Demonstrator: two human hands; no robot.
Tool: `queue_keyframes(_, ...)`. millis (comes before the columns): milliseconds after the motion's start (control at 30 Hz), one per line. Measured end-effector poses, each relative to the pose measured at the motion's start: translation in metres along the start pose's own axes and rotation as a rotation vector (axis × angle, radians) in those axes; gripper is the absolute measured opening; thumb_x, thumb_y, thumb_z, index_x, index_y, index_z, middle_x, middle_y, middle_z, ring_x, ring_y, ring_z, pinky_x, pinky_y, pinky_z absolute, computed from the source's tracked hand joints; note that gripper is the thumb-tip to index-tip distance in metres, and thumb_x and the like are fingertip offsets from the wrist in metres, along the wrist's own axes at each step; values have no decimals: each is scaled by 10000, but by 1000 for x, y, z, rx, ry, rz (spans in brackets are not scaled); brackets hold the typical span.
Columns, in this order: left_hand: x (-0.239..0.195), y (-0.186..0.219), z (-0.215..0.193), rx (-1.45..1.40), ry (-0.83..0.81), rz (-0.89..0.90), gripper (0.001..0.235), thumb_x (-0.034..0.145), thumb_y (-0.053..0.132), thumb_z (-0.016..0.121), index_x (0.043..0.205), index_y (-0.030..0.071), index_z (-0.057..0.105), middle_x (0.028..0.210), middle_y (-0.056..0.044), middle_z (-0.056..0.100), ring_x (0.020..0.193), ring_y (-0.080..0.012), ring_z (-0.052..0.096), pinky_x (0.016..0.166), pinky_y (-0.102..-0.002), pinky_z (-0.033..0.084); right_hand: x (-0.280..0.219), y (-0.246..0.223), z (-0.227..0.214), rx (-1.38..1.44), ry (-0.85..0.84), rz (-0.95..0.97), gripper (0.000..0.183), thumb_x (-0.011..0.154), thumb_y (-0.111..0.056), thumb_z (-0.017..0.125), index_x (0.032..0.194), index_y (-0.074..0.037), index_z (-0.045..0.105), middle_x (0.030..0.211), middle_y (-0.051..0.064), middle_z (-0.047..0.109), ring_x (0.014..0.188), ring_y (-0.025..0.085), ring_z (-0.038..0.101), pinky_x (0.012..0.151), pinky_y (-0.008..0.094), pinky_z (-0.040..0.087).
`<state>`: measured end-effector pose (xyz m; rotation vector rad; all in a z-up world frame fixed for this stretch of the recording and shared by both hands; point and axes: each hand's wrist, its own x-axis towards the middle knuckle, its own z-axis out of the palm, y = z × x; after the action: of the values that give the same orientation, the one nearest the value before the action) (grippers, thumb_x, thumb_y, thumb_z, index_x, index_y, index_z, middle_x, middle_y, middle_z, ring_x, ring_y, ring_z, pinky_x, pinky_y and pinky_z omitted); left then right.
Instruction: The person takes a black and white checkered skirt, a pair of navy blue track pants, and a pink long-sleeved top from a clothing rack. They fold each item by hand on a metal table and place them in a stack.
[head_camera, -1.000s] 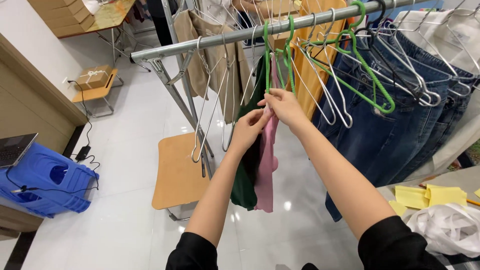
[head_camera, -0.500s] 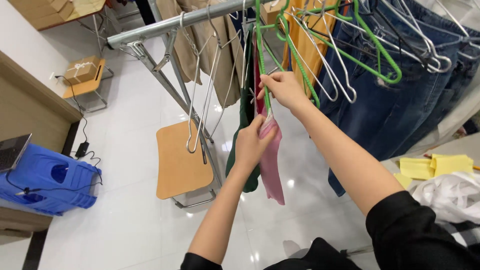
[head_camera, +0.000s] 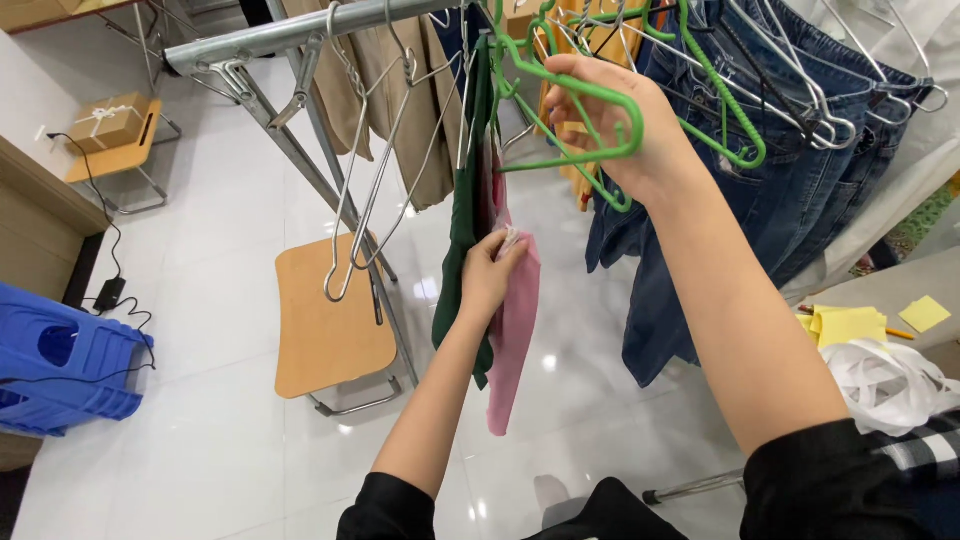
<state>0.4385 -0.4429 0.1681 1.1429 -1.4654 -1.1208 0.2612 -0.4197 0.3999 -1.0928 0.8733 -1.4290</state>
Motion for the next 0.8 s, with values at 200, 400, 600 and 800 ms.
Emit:
queue_keyframes(200,21,-30,9,-66,-19,-84,128,977,218,719,981,94,748,816,54,597,781,-85,500,755,-246,404,-5,-22,-4,65,-83,-38,429,1013,-471,583,1281,-160,707,1123,65,768,1058,206,732,874,349,550)
queue_keyframes(400,29,-67,15,-129,5,-126,143,987,256,733,899,152,691,798,66,589,766,-58,512,743,-226,373,-8,-30,-4,101,-136,-92,508,970,-518,605,1310,-162,734,1167,55,771,1078,203,736,950,354,573)
queue_keyframes(600,14,-72,6,-117,-50,-180,205,954,321,738,1043,138,758,838,53,691,795,-53,596,747,-236,430,-23,-25,8,42,-145,-137,419,961,-547,595,1176,-206,709,1196,55,750,1122,216,738,987,366,575)
queue_keyframes(800,-37,0,-15,-294,-158,-153,161,995,306,715,987,145,710,781,88,663,790,-34,560,773,-208,393,-46,38,1,-156,5,5,528,1065,-488,353,1327,-131,641,1301,83,767,1259,191,737,1055,310,579)
